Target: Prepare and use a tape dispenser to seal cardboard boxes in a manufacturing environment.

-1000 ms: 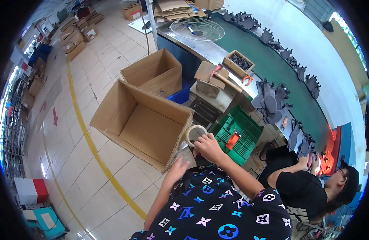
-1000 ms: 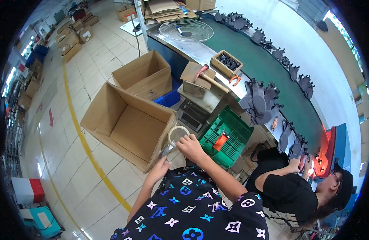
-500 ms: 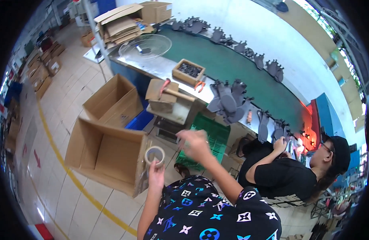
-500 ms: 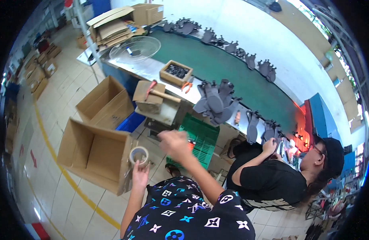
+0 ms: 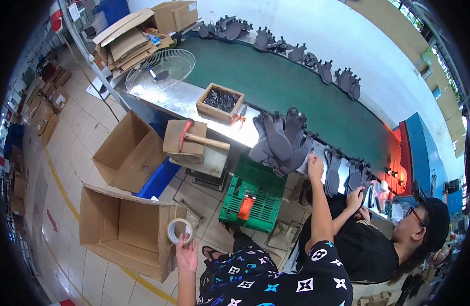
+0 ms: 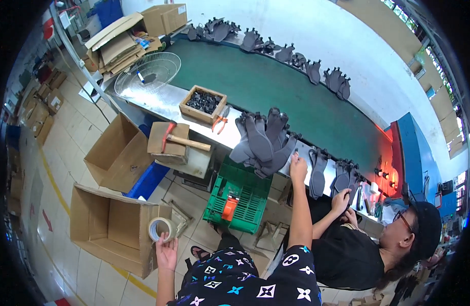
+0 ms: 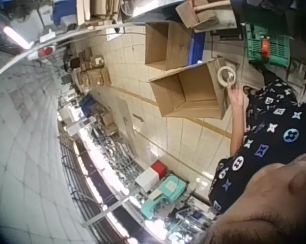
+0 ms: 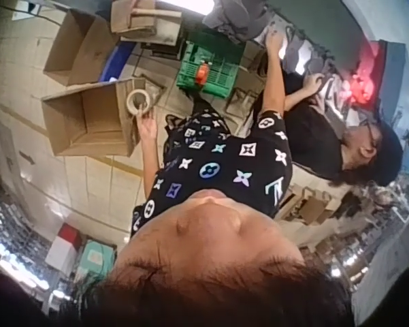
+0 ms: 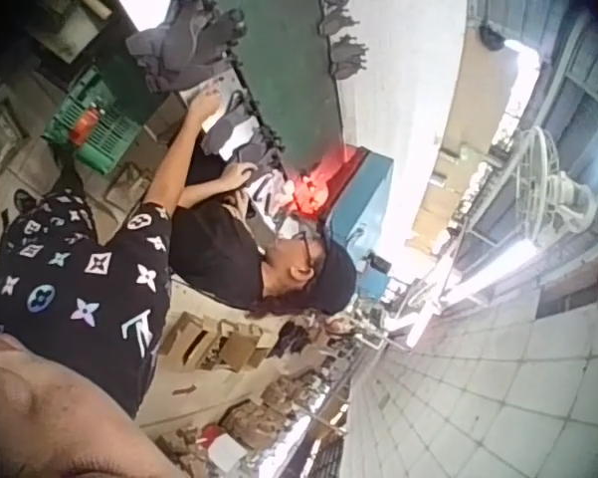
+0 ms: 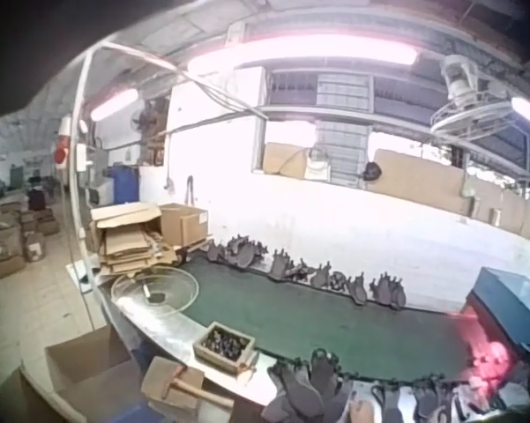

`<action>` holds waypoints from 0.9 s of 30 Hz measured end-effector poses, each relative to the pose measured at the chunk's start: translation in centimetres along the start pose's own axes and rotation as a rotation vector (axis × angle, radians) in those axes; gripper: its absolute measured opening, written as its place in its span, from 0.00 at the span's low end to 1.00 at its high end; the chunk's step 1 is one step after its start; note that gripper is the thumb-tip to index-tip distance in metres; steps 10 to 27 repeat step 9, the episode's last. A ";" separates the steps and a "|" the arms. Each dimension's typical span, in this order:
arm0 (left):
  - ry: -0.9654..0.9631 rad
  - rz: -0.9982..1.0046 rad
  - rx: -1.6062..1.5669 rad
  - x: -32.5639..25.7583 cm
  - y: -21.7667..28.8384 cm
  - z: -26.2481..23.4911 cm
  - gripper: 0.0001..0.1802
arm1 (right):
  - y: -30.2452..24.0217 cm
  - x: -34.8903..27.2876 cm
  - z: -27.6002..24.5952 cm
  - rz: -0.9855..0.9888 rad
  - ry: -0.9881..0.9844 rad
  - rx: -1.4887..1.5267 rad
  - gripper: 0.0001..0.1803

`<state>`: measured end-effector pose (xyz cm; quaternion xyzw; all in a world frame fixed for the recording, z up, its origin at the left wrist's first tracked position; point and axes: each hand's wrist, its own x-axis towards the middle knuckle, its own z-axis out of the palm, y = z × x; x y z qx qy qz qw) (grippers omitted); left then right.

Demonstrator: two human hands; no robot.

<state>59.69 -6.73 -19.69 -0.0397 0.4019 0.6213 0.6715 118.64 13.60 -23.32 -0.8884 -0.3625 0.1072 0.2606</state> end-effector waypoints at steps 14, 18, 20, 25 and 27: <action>-0.069 0.070 -0.053 -0.2 -0.1 -0.7 0.22 | -5.3 -11.2 -5.5 0.133 -0.320 0.794 0.29; -0.069 0.070 -0.053 -0.2 -0.1 -0.7 0.22 | -5.3 -11.2 -5.5 0.133 -0.320 0.794 0.29; -0.069 0.070 -0.053 -0.2 -0.1 -0.7 0.22 | -5.3 -11.2 -5.5 0.133 -0.320 0.794 0.29; -0.069 0.070 -0.053 -0.2 -0.1 -0.7 0.22 | -5.3 -11.2 -5.5 0.133 -0.320 0.794 0.29; -0.069 0.070 -0.053 -0.2 -0.1 -0.7 0.22 | -5.3 -11.2 -5.5 0.133 -0.320 0.794 0.29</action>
